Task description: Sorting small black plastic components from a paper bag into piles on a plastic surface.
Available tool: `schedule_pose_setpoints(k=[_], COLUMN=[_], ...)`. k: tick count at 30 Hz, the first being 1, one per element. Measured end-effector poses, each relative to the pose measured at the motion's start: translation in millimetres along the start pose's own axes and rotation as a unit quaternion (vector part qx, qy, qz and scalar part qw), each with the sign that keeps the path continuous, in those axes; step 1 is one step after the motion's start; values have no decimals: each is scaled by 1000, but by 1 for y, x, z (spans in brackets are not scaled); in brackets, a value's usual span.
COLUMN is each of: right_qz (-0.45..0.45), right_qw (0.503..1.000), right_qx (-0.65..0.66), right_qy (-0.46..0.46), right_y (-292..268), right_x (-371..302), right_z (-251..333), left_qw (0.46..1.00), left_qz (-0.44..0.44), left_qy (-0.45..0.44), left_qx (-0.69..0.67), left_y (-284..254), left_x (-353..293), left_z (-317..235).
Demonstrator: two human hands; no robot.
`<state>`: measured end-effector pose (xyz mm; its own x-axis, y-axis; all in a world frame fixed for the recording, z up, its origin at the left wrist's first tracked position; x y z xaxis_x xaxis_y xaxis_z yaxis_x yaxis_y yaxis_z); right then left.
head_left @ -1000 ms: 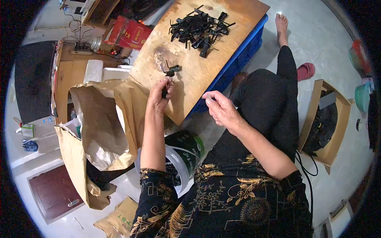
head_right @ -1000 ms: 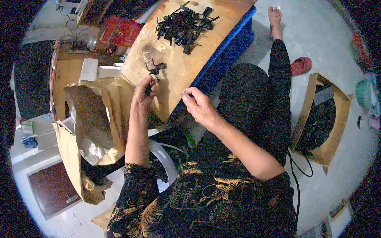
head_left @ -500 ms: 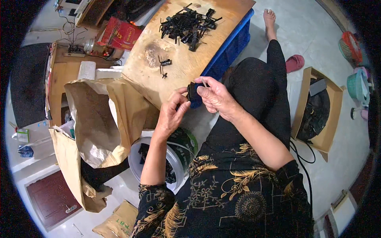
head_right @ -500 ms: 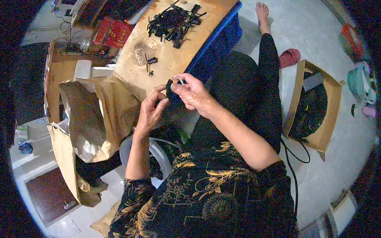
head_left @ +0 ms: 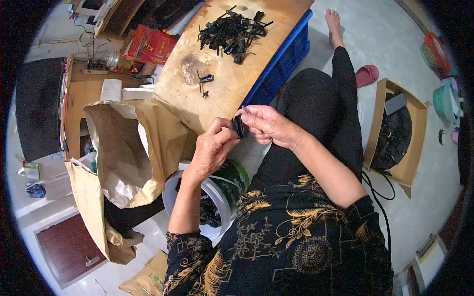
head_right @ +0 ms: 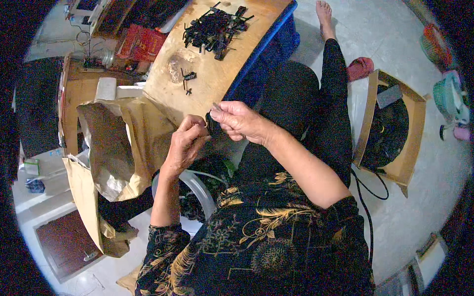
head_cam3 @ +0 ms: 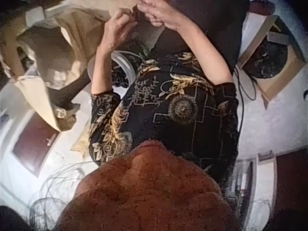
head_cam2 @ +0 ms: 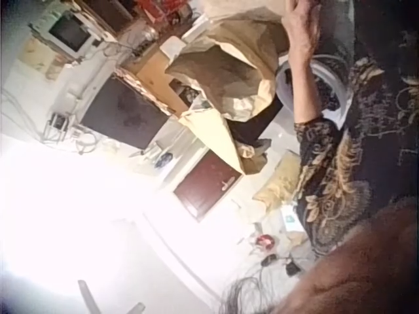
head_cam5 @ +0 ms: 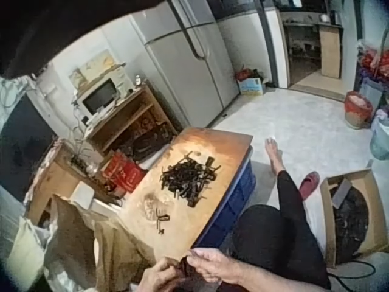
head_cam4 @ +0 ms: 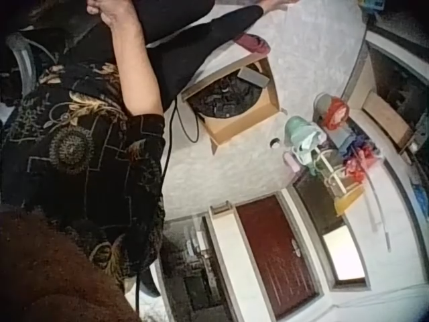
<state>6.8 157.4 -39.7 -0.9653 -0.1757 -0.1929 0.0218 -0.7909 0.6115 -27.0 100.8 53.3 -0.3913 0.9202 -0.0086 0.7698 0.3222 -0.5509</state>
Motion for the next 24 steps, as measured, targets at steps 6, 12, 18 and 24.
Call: schedule_pose_setpoints(k=[6,12,18,24], right_qz=[-16,-59,-130,-141], right_qw=[999,997,984,970], right_qx=[-5,-37,-78,-140], right_qy=[-33,-43,-91,-141], right_y=[-4,-10,-16,-21], right_x=[2,0,3,6], right_z=[2,6,14,12], left_qw=[998,997,984,918], left_qz=[-18,-44,-92,-77], left_qy=[-51,-28,-139,-281], left_qx=[20,56,-69,-267], left_y=[-2,-2,-6,12], left_x=[-2,2,-5,0], left_z=[19,14,45,51])
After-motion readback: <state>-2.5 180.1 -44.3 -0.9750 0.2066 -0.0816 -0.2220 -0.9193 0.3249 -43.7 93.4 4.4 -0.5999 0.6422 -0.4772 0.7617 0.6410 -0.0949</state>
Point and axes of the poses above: each hand's wrist, its own x-axis towards the middle knuckle, its own y-axis out of the palm, z = x × y, the point moved 9 cm from there along x, towards the middle knuckle, and after that the axes turned 15 degrees about -x, right-handed, at the moved point
